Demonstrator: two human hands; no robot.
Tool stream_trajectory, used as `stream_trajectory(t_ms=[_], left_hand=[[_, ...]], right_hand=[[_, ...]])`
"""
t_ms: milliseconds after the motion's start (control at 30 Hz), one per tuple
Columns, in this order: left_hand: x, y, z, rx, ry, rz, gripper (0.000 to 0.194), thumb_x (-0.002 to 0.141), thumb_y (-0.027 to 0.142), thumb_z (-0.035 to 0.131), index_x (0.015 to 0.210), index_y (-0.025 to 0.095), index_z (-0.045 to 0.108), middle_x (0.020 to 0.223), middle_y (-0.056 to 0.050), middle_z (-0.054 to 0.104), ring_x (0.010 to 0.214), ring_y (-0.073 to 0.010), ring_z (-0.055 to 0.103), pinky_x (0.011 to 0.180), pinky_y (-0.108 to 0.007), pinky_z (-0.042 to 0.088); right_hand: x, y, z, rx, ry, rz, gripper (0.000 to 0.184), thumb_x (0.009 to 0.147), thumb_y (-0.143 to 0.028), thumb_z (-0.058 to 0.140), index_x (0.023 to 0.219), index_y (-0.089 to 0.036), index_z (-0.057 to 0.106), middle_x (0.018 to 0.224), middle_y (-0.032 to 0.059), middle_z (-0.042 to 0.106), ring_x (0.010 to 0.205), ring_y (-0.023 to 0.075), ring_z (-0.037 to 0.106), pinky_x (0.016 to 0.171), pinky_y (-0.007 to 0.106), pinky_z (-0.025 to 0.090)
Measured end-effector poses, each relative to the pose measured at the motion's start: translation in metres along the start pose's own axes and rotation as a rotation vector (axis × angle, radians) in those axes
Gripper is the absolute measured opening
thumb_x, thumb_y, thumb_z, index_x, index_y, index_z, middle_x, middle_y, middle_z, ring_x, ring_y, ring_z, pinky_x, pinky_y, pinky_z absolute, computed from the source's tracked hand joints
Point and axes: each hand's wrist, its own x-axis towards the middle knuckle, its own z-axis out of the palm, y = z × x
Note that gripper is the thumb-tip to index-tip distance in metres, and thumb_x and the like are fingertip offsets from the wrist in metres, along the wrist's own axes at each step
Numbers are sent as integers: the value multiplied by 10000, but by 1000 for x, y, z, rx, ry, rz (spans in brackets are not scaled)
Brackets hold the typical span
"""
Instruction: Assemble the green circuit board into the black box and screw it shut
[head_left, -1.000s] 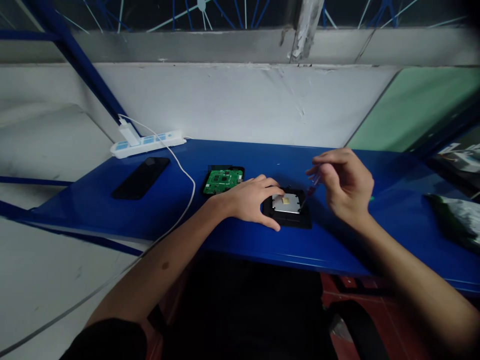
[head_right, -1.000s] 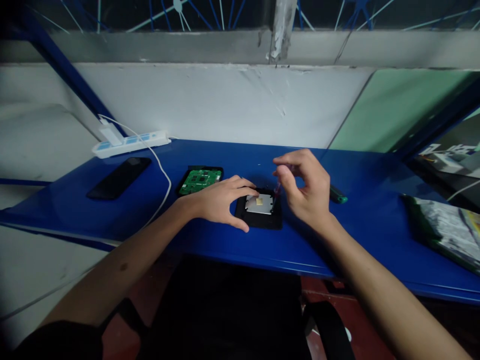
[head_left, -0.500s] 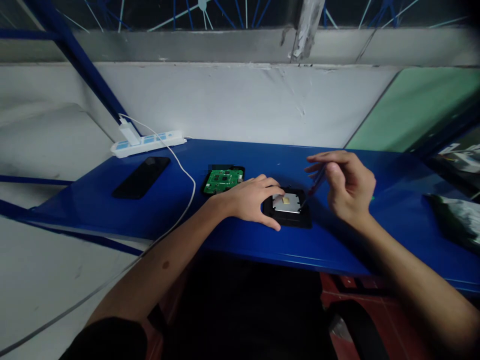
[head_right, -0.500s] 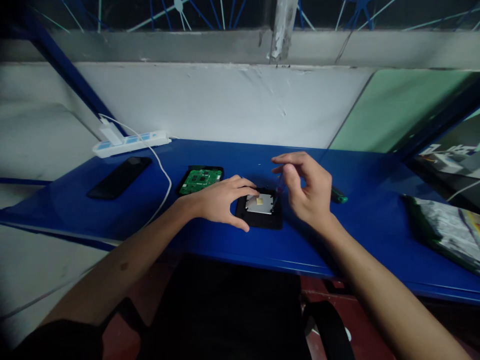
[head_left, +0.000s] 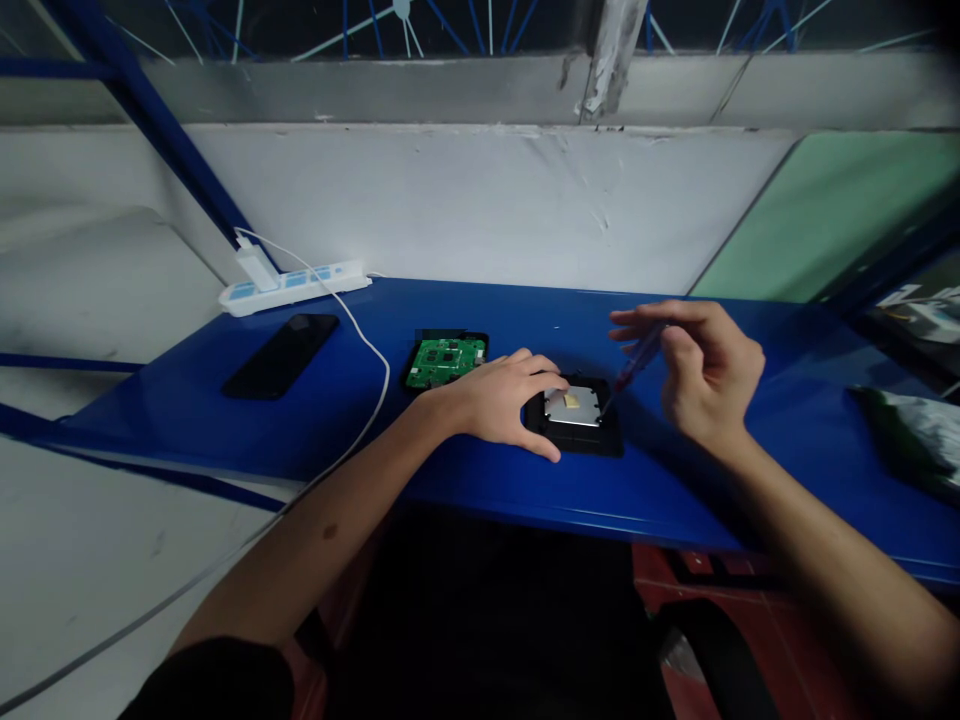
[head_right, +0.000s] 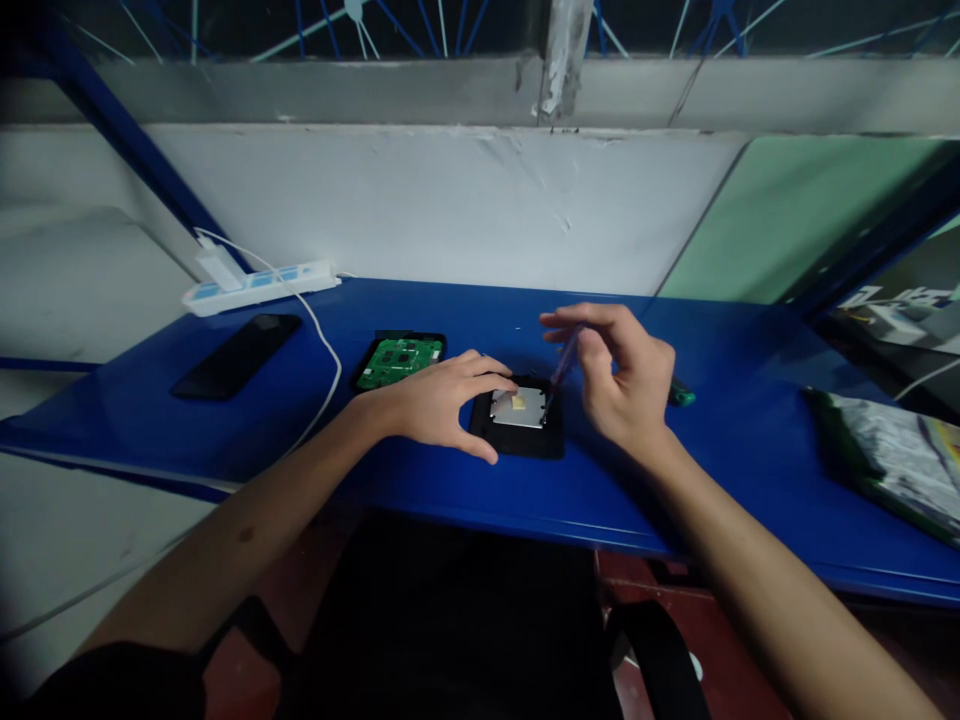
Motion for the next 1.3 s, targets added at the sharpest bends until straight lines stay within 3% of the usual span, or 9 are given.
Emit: stream_trajectory(t_ms=[100, 200, 333, 500, 600, 767, 967, 1167, 1300], left_hand=[[0, 0, 0, 6, -3, 4, 830, 748, 726, 704, 1419, 270, 529, 1491, -101, 504, 1334, -335, 444, 1086, -482, 406], [0, 0, 0, 18, -7, -2, 837, 747, 733, 701, 1417, 263, 528, 1486, -102, 505, 1334, -334, 443, 1089, -476, 407], [1, 1, 1, 23, 2, 4, 835, 745, 736, 702, 1408, 255, 536, 1475, -103, 515, 1330, -333, 444, 1089, -474, 405], [0, 1, 0, 7, -11, -4, 840, 748, 728, 700, 1422, 258, 529, 1485, -103, 505, 1329, -343, 441, 1089, -484, 397], [0, 2, -1, 12, -27, -15, 853, 752, 742, 683, 1435, 260, 514, 1505, -93, 485, 1340, -339, 430, 1088, -483, 398], [0, 2, -1, 11, -16, -15, 833, 741, 730, 696, 1417, 273, 531, 1485, -92, 506, 1322, -340, 444, 1080, -484, 410], [1, -1, 1, 15, 1, 8, 833, 744, 735, 693, 1415, 268, 532, 1471, -100, 518, 1325, -337, 446, 1082, -487, 415], [1, 0, -1, 15, -16, -3, 839, 752, 738, 687, 1422, 261, 523, 1492, -98, 499, 1342, -332, 438, 1084, -471, 414], [1, 0, 0, 14, -15, -4, 836, 757, 736, 688, 1420, 254, 525, 1499, -96, 497, 1340, -329, 441, 1077, -483, 422]], right_hand=[[1, 0, 0, 13, -12, -1, 196, 1002, -364, 523, 1040, -266, 689, 989, 35, 767, 762, 187, 752, 635, 361, 600], [3, 1, 1, -39, 15, -92, 104, 900, -328, 702, 989, -275, 707, 911, 22, 716, 727, 172, 700, 603, 340, 569], [5, 1, 1, -109, 34, -170, 251, 775, -263, 836, 1009, -286, 746, 818, 5, 696, 680, 153, 644, 572, 310, 541], [2, -2, 1, -84, 25, 3, 217, 892, -317, 715, 1105, -274, 709, 880, 8, 773, 661, 153, 731, 626, 317, 601], [0, -2, 1, 8, -9, 50, 168, 975, -364, 585, 1042, -255, 694, 919, 28, 789, 683, 167, 754, 594, 325, 606], [2, 1, 1, 72, -20, 3, 93, 947, -331, 628, 973, -262, 685, 927, 21, 743, 668, 166, 727, 548, 335, 581], [7, -1, 1, -94, 34, -141, 82, 844, -304, 769, 908, -280, 724, 813, 9, 710, 701, 159, 658, 558, 313, 543], [1, -5, 2, -16, 32, 12, 164, 971, -311, 596, 1073, -277, 720, 881, 17, 777, 742, 177, 748, 656, 355, 600], [0, -5, 1, 98, 16, 9, 239, 1016, -325, 495, 1026, -262, 725, 945, 34, 786, 762, 194, 754, 657, 380, 593]])
